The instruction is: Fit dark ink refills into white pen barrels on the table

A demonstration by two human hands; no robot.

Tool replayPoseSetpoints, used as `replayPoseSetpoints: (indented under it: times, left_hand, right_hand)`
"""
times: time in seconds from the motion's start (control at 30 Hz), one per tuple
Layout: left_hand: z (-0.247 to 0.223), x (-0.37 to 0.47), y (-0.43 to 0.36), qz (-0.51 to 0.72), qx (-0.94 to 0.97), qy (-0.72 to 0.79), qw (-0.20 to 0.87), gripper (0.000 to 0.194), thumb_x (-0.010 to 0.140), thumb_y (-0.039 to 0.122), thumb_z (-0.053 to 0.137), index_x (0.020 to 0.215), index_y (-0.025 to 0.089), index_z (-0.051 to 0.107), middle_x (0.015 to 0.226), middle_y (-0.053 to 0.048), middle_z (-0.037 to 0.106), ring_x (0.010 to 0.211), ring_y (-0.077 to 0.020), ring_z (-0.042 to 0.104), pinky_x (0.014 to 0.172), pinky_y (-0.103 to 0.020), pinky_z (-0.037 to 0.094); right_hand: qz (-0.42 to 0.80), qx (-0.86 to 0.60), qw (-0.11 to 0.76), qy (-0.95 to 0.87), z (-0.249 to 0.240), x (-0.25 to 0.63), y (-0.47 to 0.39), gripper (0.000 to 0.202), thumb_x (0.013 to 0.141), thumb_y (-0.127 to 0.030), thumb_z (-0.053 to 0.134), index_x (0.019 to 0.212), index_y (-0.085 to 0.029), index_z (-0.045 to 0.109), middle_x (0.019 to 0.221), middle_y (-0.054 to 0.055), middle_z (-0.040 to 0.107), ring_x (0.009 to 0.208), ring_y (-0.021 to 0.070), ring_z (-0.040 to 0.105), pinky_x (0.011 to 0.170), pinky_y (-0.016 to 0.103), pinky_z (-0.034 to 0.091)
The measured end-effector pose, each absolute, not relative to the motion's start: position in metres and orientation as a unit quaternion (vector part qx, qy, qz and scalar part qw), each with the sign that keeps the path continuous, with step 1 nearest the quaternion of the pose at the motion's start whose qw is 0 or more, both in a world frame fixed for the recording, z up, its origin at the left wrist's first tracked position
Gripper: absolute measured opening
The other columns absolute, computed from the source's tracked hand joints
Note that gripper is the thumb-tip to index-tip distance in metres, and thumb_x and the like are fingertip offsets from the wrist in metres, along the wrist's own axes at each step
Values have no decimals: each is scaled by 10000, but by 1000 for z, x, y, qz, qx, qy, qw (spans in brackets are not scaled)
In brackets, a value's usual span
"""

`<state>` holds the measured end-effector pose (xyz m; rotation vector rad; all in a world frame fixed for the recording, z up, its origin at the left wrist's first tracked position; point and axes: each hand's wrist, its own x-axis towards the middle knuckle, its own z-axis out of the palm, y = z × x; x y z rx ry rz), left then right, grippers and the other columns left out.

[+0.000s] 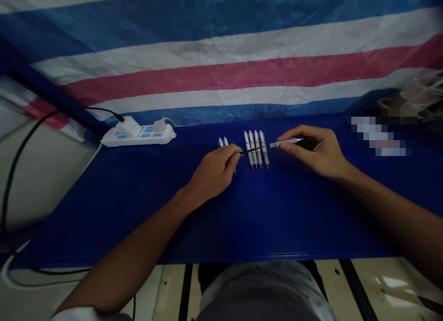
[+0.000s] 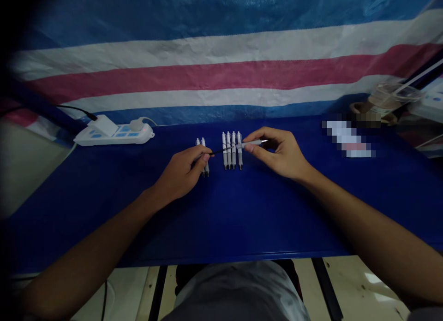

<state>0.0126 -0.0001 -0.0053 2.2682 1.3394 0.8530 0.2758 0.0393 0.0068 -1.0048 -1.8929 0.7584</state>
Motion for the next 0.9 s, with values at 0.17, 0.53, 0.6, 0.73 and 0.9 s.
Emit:
replayPoseSetpoints:
  times: [0.17,0.53,0.6,0.73,0.9]
  left_hand:
    - [-5,13,1,300,802,481,188,269,1063,298,412,1082,195,659,794,4,671,698,-155,615,677,-292,472]
    - [-9,19,-4,260,841,451,145,306,1077,301,402,1155,199,680,1028,-45,766,920,-205,717,861,-348,542]
    - [-9,19,-4,257,843,448,152,299,1077,295,410,1162,199,681,1053,-49,770,938,-207,725,880,-351,549]
    - [-8,17,-2,269,826,455,193,250,1059,293,488,1262,206,606,1065,-44,773,916,-193,739,883,-342,562]
    - [-11,6,8,317,780,506,187,176,1025,298,572,1165,193,549,1064,-63,756,934,-197,733,822,-329,563]
  right_hand:
    - [389,-352,437,-731,0,276,44,294,905,-528,723,974,-254,642,872,17,678,723,164,615,662,320,525]
    - [353,-395,363,-767,-5,258,28,303,888,-498,733,885,-198,770,574,-62,420,505,87,331,476,254,278]
    - [345,-400,362,-768,-5,258,27,312,879,-505,737,876,-197,781,564,-55,440,502,92,349,474,259,277]
    - [333,-421,376,-755,-2,259,29,292,881,-491,733,842,-203,761,534,-61,421,476,89,321,458,261,251]
    - [298,-450,421,-729,1,267,39,304,844,-522,764,782,-227,729,540,-44,461,479,100,336,458,274,245]
